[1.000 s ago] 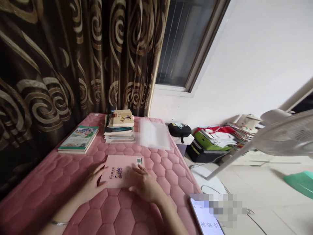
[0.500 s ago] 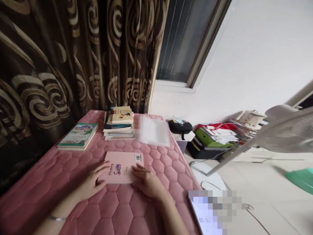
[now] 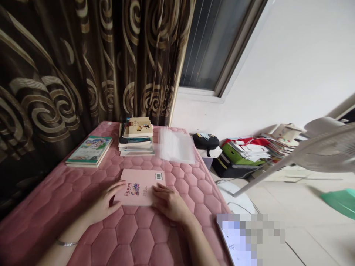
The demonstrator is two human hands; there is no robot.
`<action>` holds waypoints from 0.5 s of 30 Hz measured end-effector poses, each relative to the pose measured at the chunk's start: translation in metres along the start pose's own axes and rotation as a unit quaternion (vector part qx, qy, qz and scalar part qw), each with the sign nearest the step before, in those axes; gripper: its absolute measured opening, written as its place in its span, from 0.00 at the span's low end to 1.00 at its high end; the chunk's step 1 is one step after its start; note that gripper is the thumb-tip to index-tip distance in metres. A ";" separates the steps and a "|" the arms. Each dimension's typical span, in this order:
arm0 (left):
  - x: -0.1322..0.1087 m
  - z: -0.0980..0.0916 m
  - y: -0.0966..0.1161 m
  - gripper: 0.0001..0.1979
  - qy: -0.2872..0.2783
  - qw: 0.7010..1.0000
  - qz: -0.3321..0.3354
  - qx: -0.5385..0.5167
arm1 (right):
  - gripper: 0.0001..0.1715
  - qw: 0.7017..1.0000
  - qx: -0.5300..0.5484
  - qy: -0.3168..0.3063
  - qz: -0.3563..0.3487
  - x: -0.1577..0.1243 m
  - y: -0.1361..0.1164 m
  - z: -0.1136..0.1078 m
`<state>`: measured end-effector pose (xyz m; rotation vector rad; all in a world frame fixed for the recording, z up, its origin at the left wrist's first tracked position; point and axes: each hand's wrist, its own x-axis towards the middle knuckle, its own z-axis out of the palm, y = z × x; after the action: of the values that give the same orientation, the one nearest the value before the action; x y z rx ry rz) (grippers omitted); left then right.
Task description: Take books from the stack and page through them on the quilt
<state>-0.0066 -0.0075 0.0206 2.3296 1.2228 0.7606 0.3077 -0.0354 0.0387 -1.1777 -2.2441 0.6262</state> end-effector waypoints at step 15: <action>0.001 -0.002 0.003 0.23 0.001 1.000 0.012 -0.017 | 0.25 1.000 -0.011 -0.001 0.005 0.000 -0.003 -0.003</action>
<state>-0.0056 -0.0082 0.0240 2.3213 1.1761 0.7869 0.3077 -0.0368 0.0425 -1.1993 -2.2532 0.6092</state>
